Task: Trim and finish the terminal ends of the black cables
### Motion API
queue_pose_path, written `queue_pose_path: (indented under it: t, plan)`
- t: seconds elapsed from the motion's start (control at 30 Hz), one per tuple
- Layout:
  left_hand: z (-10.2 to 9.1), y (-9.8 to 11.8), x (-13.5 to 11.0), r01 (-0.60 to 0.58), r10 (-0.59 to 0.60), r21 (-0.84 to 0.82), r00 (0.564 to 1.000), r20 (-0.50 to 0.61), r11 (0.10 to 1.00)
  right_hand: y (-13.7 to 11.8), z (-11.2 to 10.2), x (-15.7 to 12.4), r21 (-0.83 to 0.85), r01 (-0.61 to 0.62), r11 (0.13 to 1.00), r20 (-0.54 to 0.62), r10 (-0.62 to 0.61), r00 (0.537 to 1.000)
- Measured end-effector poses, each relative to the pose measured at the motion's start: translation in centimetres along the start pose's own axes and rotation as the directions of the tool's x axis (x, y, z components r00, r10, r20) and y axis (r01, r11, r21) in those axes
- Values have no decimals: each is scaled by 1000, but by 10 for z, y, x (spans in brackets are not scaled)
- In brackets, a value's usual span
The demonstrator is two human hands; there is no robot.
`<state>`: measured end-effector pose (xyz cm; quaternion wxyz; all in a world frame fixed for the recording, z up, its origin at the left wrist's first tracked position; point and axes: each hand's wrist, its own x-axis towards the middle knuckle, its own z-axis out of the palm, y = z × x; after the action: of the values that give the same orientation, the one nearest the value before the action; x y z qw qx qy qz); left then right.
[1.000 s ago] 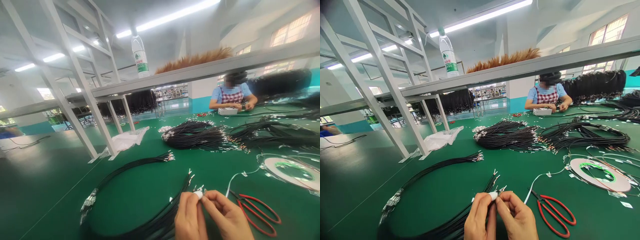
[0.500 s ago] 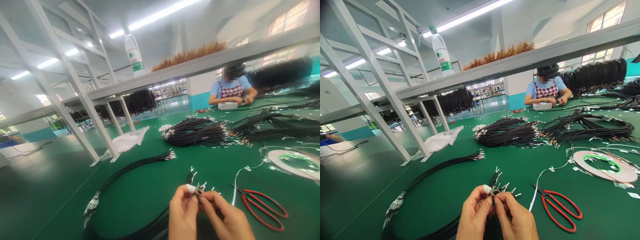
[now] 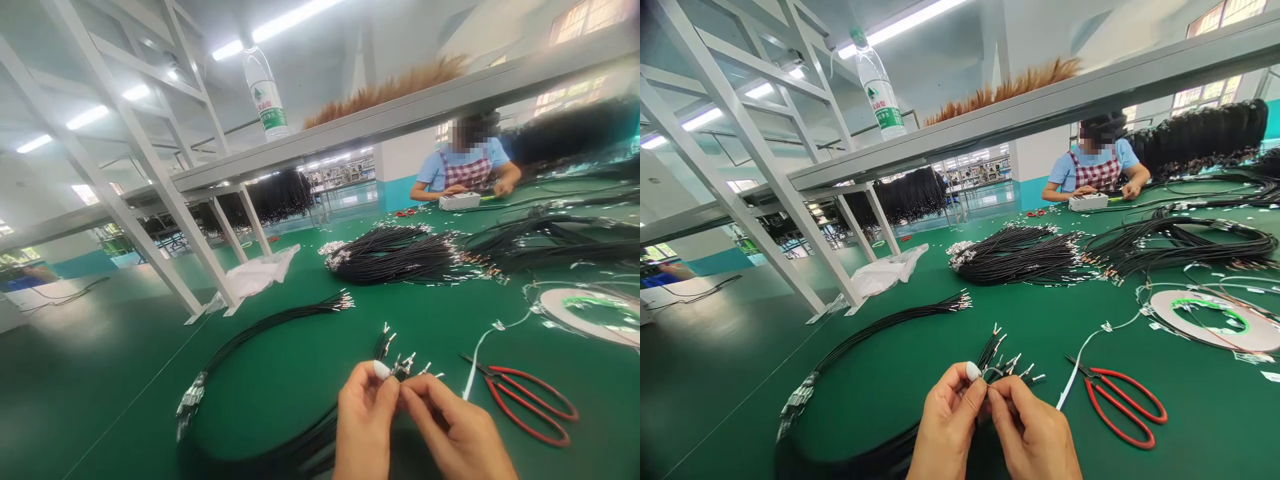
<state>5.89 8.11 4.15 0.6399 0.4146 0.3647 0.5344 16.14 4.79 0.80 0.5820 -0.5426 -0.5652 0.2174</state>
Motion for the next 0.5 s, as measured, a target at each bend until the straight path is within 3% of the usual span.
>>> queue_pose_path:
  t: [0.3, 0.5]
  plan:
    - [-1, -1, -1, -15, 13, 41, 999, 47, 999, 4, 1, -1, -15, -51, 999, 23, 52, 998]
    - [2, 0, -4, -61, 60, 71, 998, 17, 996, 4, 1, 0, -8, -50, 999, 18, 50, 999]
